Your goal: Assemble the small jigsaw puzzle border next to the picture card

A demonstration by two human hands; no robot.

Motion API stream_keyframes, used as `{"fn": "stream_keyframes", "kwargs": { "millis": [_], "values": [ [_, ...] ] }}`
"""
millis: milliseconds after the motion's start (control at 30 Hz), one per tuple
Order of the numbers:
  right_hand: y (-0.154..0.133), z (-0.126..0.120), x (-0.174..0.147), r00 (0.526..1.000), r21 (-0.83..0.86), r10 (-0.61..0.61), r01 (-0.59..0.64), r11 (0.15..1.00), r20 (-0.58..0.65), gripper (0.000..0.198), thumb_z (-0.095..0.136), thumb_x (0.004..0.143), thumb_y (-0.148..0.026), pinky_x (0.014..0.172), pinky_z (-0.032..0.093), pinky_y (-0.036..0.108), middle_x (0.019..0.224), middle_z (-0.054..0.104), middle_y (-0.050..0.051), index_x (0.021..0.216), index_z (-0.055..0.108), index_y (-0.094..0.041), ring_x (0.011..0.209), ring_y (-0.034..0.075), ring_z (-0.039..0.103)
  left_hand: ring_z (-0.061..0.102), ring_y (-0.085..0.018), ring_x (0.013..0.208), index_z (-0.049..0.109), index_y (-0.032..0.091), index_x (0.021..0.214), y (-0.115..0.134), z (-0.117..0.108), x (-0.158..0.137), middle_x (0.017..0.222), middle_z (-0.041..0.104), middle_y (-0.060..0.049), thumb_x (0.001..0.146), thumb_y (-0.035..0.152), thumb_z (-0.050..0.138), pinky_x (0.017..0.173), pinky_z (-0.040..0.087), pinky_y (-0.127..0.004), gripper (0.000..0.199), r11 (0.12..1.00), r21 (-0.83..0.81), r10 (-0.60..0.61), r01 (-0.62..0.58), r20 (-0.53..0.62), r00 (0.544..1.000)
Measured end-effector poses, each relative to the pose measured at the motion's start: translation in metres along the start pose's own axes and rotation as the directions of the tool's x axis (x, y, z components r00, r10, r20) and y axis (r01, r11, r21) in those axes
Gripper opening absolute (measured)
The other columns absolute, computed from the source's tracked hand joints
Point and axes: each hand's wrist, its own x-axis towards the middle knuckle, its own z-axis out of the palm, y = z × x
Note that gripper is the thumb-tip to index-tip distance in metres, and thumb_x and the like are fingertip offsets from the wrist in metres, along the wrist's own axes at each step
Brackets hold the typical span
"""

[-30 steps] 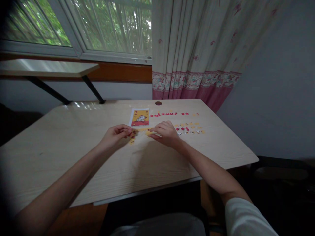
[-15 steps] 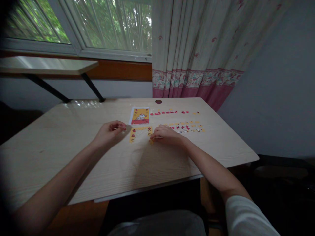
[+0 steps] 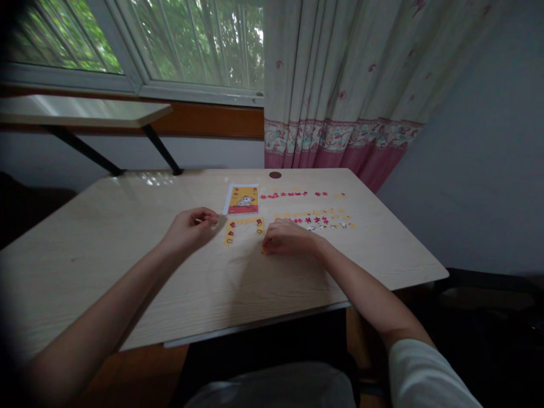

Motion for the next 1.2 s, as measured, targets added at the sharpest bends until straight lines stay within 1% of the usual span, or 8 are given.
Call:
{"fn": "stream_keyframes", "kwargs": {
  "millis": [133, 333, 500, 633, 733, 933, 1100, 1200],
  "values": [
    [-0.003, 0.002, 0.001, 0.999, 0.001, 0.033, -0.033, 0.999, 0.000, 0.012, 0.067, 0.084, -0.033, 0.078, 0.040, 0.030, 0.083, 0.068, 0.003, 0.085, 0.071, -0.021, 0.081, 0.015, 0.059, 0.052, -0.014, 0.060, 0.072, 0.018, 0.073, 0.000, 0.001, -0.001, 0.067, 0.065, -0.003, 0.066, 0.024, 0.069, 0.053, 0.036, -0.024, 0.010, 1.000, 0.018, 0.016, -0.016, -0.003, 1.000],
    [-0.005, -0.001, 0.002, 0.994, -0.040, 0.105, -0.104, 0.994, 0.029, 0.017, 0.064, 0.086, -0.031, 0.078, 0.040, 0.030, 0.081, 0.068, 0.006, 0.081, 0.069, -0.016, 0.080, 0.017, 0.057, 0.054, -0.014, 0.062, 0.070, 0.017, 0.080, 0.002, 0.000, -0.001, 0.073, 0.067, -0.004, 0.073, 0.029, 0.060, 0.058, 0.040, -0.025, 0.017, 0.976, 0.211, 0.042, -0.054, 0.060, 0.997],
    [-0.003, -0.007, 0.001, 0.995, 0.031, 0.047, -0.050, 0.998, 0.090, 0.015, 0.060, 0.087, -0.017, 0.082, 0.041, 0.030, 0.091, 0.068, 0.006, 0.097, 0.071, -0.019, 0.088, 0.016, 0.058, 0.055, -0.014, 0.062, 0.070, 0.017, 0.081, 0.003, 0.000, -0.001, 0.074, 0.067, -0.004, 0.075, 0.030, 0.058, 0.058, 0.041, -0.026, 0.018, 0.970, 0.234, 0.057, -0.070, 0.063, 0.996],
    [-0.003, -0.006, 0.001, 0.987, 0.059, 0.010, -0.020, 0.998, 0.158, 0.016, 0.060, 0.086, -0.017, 0.083, 0.041, 0.029, 0.091, 0.067, 0.005, 0.097, 0.071, -0.020, 0.087, 0.015, 0.057, 0.055, -0.014, 0.062, 0.070, 0.016, 0.082, 0.003, 0.000, -0.002, 0.075, 0.068, -0.004, 0.076, 0.030, 0.058, 0.058, 0.041, -0.026, 0.019, 0.966, 0.245, 0.066, -0.078, 0.058, 0.996],
    [-0.008, -0.004, 0.002, 0.990, 0.044, 0.050, -0.056, 0.997, 0.131, 0.010, 0.063, 0.086, -0.024, 0.080, 0.040, 0.028, 0.087, 0.066, 0.005, 0.091, 0.068, -0.018, 0.084, 0.015, 0.056, 0.055, -0.014, 0.062, 0.069, 0.016, 0.082, 0.003, 0.000, -0.002, 0.075, 0.068, -0.005, 0.075, 0.030, 0.058, 0.058, 0.041, -0.027, 0.020, 0.966, 0.245, 0.067, -0.084, 0.075, 0.995],
    [-0.016, 0.001, 0.003, 0.991, -0.077, 0.119, -0.114, 0.990, 0.055, 0.021, 0.061, 0.087, -0.033, 0.073, 0.038, 0.029, 0.079, 0.063, 0.006, 0.075, 0.062, -0.016, 0.078, 0.017, 0.052, 0.055, -0.014, 0.064, 0.069, 0.016, 0.082, 0.004, -0.001, -0.002, 0.077, 0.068, -0.005, 0.076, 0.029, 0.057, 0.058, 0.041, -0.026, 0.018, 0.963, 0.249, 0.077, -0.102, 0.106, 0.991],
    [-0.009, -0.003, 0.002, 0.997, 0.011, 0.067, -0.067, 0.998, 0.044, 0.011, 0.059, 0.088, -0.026, 0.077, 0.039, 0.028, 0.084, 0.065, 0.005, 0.085, 0.065, -0.017, 0.081, 0.015, 0.054, 0.054, -0.014, 0.062, 0.068, 0.017, 0.081, 0.005, -0.001, -0.002, 0.074, 0.067, -0.004, 0.077, 0.029, 0.057, 0.058, 0.040, -0.026, 0.017, 0.960, 0.260, 0.082, -0.105, 0.098, 0.992],
    [-0.009, -0.006, 0.001, 0.995, 0.038, 0.071, -0.074, 0.997, 0.074, 0.012, 0.065, 0.084, -0.030, 0.078, 0.040, 0.028, 0.086, 0.066, 0.004, 0.088, 0.067, -0.018, 0.082, 0.015, 0.056, 0.054, -0.014, 0.061, 0.068, 0.017, 0.082, 0.006, -0.001, -0.003, 0.073, 0.067, -0.004, 0.077, 0.029, 0.057, 0.057, 0.040, -0.025, 0.017, 0.961, 0.260, 0.078, -0.098, 0.089, 0.993]
  ]
}}
